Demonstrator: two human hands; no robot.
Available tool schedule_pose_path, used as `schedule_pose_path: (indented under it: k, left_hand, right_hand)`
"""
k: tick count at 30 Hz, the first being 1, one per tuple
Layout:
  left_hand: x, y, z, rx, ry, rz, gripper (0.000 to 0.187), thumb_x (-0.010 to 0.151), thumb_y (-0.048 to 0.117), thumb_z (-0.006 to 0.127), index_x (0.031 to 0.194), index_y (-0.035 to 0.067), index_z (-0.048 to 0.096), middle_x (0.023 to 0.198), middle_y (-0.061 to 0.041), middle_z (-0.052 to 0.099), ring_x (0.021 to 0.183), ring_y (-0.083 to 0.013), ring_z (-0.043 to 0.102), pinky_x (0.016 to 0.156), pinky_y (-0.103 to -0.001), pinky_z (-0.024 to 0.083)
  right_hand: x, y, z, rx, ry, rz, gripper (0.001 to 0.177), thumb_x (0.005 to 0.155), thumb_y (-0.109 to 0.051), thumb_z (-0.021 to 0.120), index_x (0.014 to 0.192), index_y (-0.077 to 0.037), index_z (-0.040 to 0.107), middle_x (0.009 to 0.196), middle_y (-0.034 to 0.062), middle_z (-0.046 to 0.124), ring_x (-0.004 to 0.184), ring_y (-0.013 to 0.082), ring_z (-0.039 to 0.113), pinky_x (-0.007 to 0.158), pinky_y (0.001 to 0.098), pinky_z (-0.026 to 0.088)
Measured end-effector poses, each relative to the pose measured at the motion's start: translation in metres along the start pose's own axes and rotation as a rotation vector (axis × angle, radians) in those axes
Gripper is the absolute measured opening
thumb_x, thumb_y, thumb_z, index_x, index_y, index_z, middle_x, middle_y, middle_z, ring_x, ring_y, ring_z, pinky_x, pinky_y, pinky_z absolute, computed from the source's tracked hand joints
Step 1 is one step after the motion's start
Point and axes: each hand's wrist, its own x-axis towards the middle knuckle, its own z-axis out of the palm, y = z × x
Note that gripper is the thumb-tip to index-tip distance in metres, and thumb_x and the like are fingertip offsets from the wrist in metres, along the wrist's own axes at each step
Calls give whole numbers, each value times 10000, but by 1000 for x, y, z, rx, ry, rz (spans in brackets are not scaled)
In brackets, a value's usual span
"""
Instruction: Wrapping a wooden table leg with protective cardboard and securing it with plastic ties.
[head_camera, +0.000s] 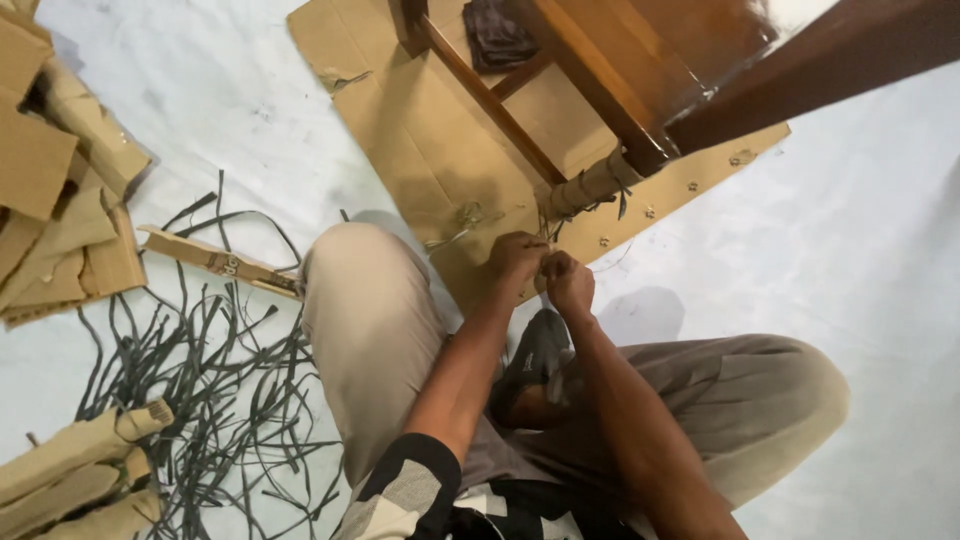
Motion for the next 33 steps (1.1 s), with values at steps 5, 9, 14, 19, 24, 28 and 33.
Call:
schedule_pose_path:
  k: [5, 9, 14, 19, 24, 28, 33]
  left_hand:
    - [-21, 30, -17, 9, 2, -6, 239, 736, 341, 813, 934, 207, 827, 977, -64, 787, 1000, -315, 729, 858, -370, 583]
    - [4, -8, 7, -68, 26, -74, 273, 690, 339, 888, 920, 203, 829, 934, -26, 798, 932, -236, 751, 814, -299, 571]
    - [-27, 36, -19, -24, 41, -60, 240, 683, 278, 873, 913, 218, 840, 934, -36, 800, 968, -265, 747, 819, -325, 582]
    - [-18, 25, -16, 39, 57, -53, 184, 721, 248, 845, 900, 206, 837, 899, -62, 798, 937, -335, 748, 801, -388, 596]
    - [-24, 31, -24, 70, 60, -94, 150, 772, 246, 787, 915, 238, 832, 886, -17, 796, 912, -288, 756, 780, -359, 595]
    - [-28, 28, -22, 64, 57, -76, 142, 755, 246, 791, 887, 282, 829, 880, 16, 792, 891, -257, 757, 777, -354, 603]
    - [-61, 75, -48, 159, 28, 56, 155, 763, 152, 744, 892, 182, 825, 902, -81, 789, 942, -367, 743, 831, -446, 599]
  right_hand:
    - [-8, 9, 4, 114, -8, -86, 125, 893, -228, 632, 829, -263, 734, 795, 89, 753, 882, 419, 730, 850, 508, 578]
    - [-5, 12, 8, 173, -36, -62, 99, 896, -305, 665, 893, -314, 764, 852, 109, 765, 927, 416, 725, 880, 510, 577]
    - [0, 9, -1, 282, -24, 47, 191, 898, -440, 655, 966, -309, 776, 905, 135, 763, 958, 420, 717, 911, 524, 561]
    - [15, 10, 2, 514, 107, 168, 244, 901, -448, 650, 1035, -277, 762, 948, 77, 763, 1010, 363, 710, 942, 505, 531]
    - [20, 1, 9, 623, 55, 177, 197, 865, -475, 703, 901, -304, 796, 868, 1, 768, 937, 259, 717, 896, 402, 535]
    - [30, 10, 18, 563, 79, 165, 218, 838, -452, 765, 928, -256, 799, 856, 42, 759, 929, 300, 718, 872, 421, 539]
    - [18, -3, -1, 307, 201, -66, 218, 942, -389, 687, 951, -172, 699, 851, 134, 724, 901, 413, 711, 811, 544, 543]
